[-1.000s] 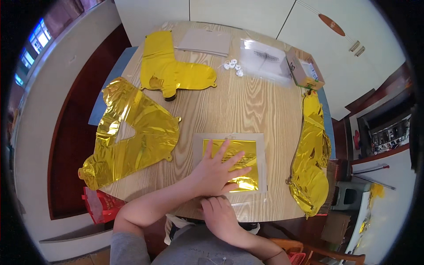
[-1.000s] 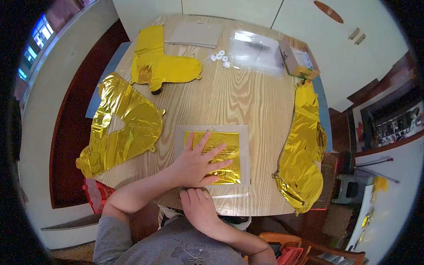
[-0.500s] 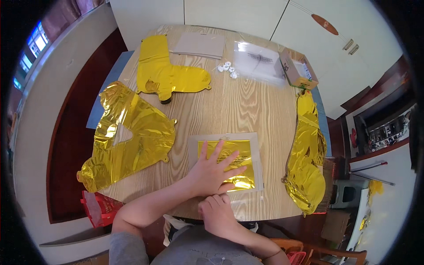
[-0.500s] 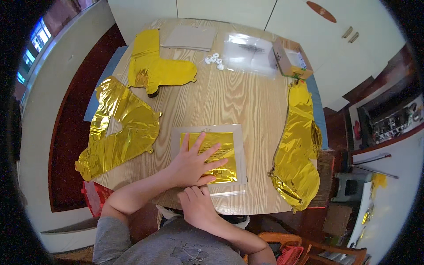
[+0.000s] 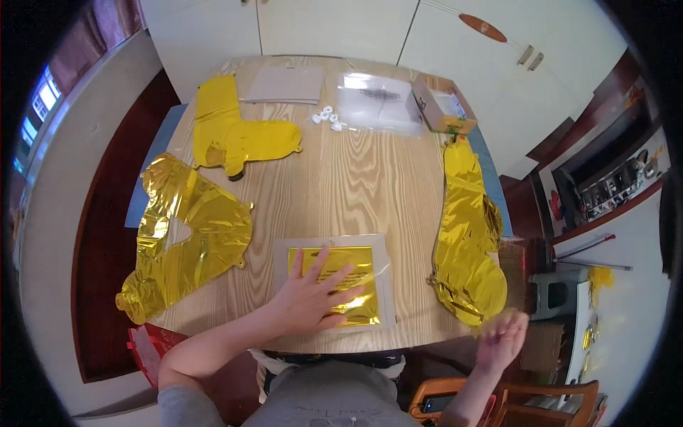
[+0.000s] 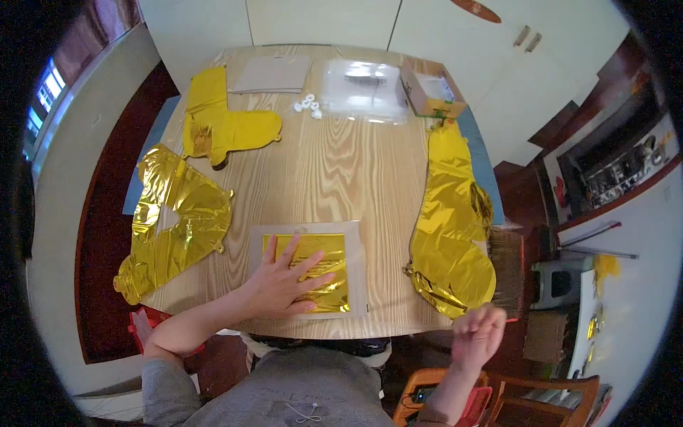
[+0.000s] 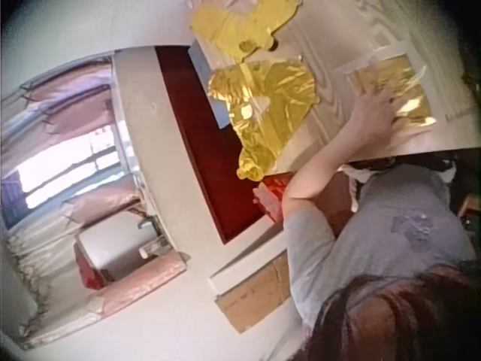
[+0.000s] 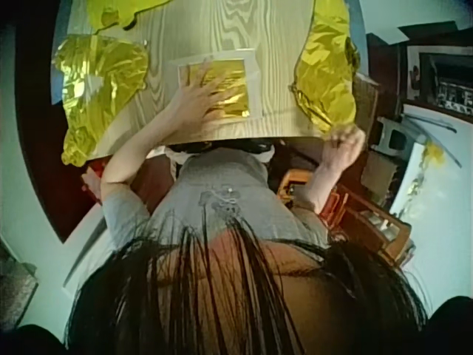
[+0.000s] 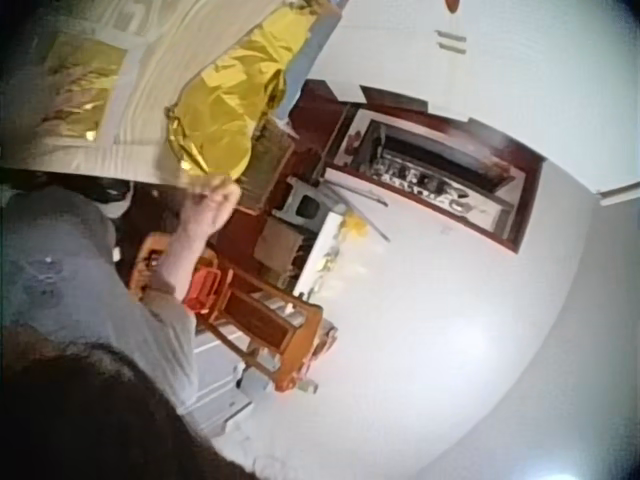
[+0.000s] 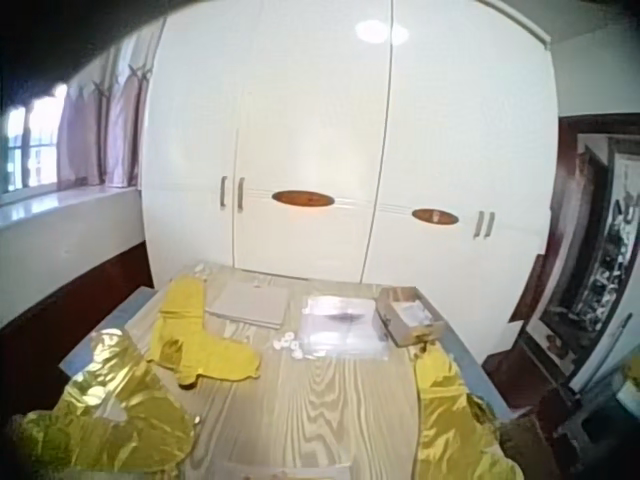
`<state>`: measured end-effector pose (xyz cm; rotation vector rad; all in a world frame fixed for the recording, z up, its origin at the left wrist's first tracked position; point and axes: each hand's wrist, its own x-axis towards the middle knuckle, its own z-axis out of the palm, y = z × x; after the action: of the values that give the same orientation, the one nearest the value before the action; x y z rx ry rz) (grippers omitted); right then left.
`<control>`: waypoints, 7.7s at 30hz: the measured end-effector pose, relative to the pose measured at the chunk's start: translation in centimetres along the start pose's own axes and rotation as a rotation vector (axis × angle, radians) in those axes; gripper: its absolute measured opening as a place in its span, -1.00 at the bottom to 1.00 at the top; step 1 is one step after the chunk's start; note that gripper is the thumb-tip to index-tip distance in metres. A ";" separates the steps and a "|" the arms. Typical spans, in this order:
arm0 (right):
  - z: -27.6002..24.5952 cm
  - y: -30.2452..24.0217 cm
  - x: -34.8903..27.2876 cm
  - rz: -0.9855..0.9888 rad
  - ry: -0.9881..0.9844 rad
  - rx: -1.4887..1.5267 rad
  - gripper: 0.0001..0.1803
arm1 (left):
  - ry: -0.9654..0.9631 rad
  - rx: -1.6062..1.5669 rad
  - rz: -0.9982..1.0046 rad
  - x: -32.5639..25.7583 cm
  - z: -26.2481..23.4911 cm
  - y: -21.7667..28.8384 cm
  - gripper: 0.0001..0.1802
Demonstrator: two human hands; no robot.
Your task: Folding and smoothing gold foil balloons on a workbench.
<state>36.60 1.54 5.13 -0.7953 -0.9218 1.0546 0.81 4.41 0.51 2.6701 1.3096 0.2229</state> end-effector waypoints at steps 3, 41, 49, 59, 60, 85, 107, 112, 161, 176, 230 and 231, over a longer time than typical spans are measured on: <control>-1.2 -0.6 0.4 -0.203 0.001 -0.341 -0.75 | 0.003 -0.009 -0.034 -0.9 0.5 0.8 -0.35; 5.5 6.4 -1.1 -0.766 -1.036 -1.456 -0.65 | 0.300 0.069 -0.048 -11.9 1.2 2.6 -0.66; 6.4 5.6 -1.2 -0.790 -1.122 -1.556 -0.69 | 0.314 0.094 -0.040 -11.7 1.3 2.6 -0.69; 6.8 6.4 -0.5 -0.602 -1.074 -1.400 -0.70 | 0.328 0.097 -0.040 -11.7 1.3 2.6 -0.71; 7.0 6.3 -0.3 -0.589 -1.080 -1.399 -0.71 | 0.331 0.101 -0.041 -11.7 1.4 2.5 -0.71; 2.3 6.3 -2.0 -0.565 -1.102 -1.327 -0.42 | 0.426 -0.028 -0.125 -12.2 1.6 3.1 -0.76; 5.1 8.8 -4.1 -0.586 -0.637 -1.223 -0.86 | 0.617 -0.144 -0.426 -10.6 3.0 4.7 -0.80; 5.7 9.1 -4.4 -0.569 -0.597 -1.250 -0.86 | 0.624 -0.131 -0.483 -10.2 3.5 4.9 -0.79; 9.7 8.3 -1.5 -0.596 -0.790 -1.284 -0.51 | 0.249 0.019 -0.346 -4.7 -2.4 3.4 -0.36; 11.8 13.1 1.7 -0.534 -1.059 -1.373 -0.43 | 0.102 0.097 -0.449 0.4 2.0 2.8 -0.15; 10.1 11.8 3.9 0.074 -0.386 -0.385 -0.58 | 0.660 -1.372 -0.344 -2.1 -7.6 -2.0 -0.63; 9.5 13.7 3.7 0.036 -0.392 -0.414 -0.58 | 0.638 -1.345 -0.385 -2.4 -5.9 -3.0 -0.66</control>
<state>23.81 10.20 -2.21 -0.9643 -1.4967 1.0862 -4.18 4.77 5.47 1.2043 1.0890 1.3704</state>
